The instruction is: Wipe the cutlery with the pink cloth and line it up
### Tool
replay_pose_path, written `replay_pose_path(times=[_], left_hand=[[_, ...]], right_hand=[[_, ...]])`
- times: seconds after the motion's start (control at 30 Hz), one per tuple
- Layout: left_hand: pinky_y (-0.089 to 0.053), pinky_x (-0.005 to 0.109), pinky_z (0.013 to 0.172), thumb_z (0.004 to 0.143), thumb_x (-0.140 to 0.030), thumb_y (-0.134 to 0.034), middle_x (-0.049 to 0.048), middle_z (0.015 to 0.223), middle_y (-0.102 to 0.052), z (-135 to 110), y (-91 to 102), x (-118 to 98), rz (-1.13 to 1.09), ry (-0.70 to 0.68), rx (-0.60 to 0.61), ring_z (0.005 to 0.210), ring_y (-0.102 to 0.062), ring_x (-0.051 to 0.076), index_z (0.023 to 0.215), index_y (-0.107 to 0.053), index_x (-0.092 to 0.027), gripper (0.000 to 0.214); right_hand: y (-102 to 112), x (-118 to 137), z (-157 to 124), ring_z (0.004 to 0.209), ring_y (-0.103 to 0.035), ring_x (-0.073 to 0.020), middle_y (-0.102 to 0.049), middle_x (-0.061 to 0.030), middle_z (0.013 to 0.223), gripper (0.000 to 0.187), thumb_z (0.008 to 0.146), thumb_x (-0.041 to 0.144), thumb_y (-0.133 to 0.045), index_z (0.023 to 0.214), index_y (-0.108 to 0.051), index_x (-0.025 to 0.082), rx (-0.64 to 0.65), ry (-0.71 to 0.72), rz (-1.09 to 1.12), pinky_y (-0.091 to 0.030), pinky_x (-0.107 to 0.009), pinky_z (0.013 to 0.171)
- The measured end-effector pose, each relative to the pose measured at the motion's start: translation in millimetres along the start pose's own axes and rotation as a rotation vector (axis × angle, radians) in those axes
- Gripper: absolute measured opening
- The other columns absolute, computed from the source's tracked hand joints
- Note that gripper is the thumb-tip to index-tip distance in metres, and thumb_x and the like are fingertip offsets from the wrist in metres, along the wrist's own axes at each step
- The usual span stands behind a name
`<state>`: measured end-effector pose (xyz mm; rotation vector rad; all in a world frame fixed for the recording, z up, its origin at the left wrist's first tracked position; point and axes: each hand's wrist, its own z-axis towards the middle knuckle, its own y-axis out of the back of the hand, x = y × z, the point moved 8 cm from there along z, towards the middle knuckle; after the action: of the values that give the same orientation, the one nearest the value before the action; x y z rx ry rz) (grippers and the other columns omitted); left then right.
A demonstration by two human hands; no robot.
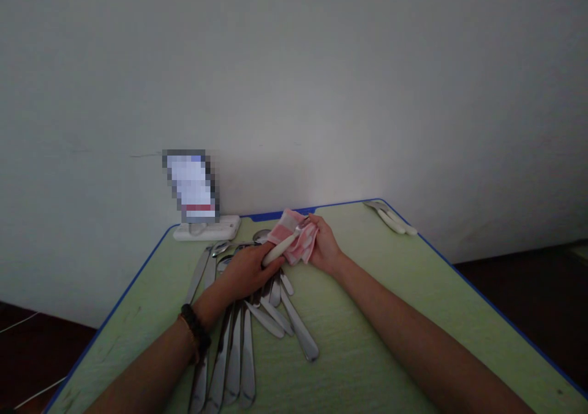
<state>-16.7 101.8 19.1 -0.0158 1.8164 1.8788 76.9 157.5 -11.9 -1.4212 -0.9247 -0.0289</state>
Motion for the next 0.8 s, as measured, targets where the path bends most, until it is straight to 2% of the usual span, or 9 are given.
replay_pose_path(times=[0.17, 0.37, 0.6, 0.8], left_hand=[[-0.037, 0.025, 0.06, 0.087, -0.041, -0.041, 0.0032, 0.078, -0.067, -0.1, -1.3, 1.1, 0.018, 0.002, 0.004, 0.068, -0.061, 0.019, 0.109, -0.057, -0.021, 0.034], [-0.037, 0.026, 0.06, 0.087, -0.043, -0.04, 0.0038, 0.08, -0.068, -0.7, -1.5, 1.5, 0.023, 0.012, 0.012, 0.068, -0.061, 0.02, 0.113, -0.055, -0.022, 0.037], [-0.037, 0.026, 0.061, 0.087, -0.043, -0.039, 0.0044, 0.081, -0.068, -0.8, -2.6, 1.8, 0.05, 0.008, 0.016, 0.07, -0.061, 0.02, 0.111, -0.056, -0.021, 0.037], [-0.036, 0.026, 0.059, 0.087, -0.043, -0.039, 0.0037, 0.077, -0.067, -1.7, -2.9, 1.3, 0.051, 0.001, 0.018, 0.067, -0.06, 0.019, 0.11, -0.057, -0.02, 0.036]], right_hand=[[-0.1, 1.8, -1.2, 0.051, -0.057, -0.0158, -0.059, 0.0006, 0.048, 0.026, 0.077, 0.032, -0.04, 0.066, -0.057, 0.018, -0.035, 0.014, -0.01, -0.049, -0.029, 0.066], [1.7, 0.5, -0.2, 0.059, -0.06, -0.0171, -0.061, -0.0004, 0.053, 0.021, 0.074, 0.032, -0.043, 0.065, -0.056, 0.018, -0.046, 0.006, -0.04, -0.049, -0.029, 0.065], [2.7, -0.7, 1.3, 0.049, -0.054, -0.0141, -0.06, 0.0008, 0.052, 0.019, 0.073, 0.03, -0.044, 0.065, -0.056, 0.018, -0.057, -0.003, -0.06, -0.048, -0.027, 0.06], [1.1, -1.0, 1.0, 0.051, -0.056, -0.0145, -0.061, 0.0005, 0.053, 0.018, 0.073, 0.028, -0.043, 0.064, -0.056, 0.017, -0.049, 0.0, -0.063, -0.048, -0.027, 0.061]])
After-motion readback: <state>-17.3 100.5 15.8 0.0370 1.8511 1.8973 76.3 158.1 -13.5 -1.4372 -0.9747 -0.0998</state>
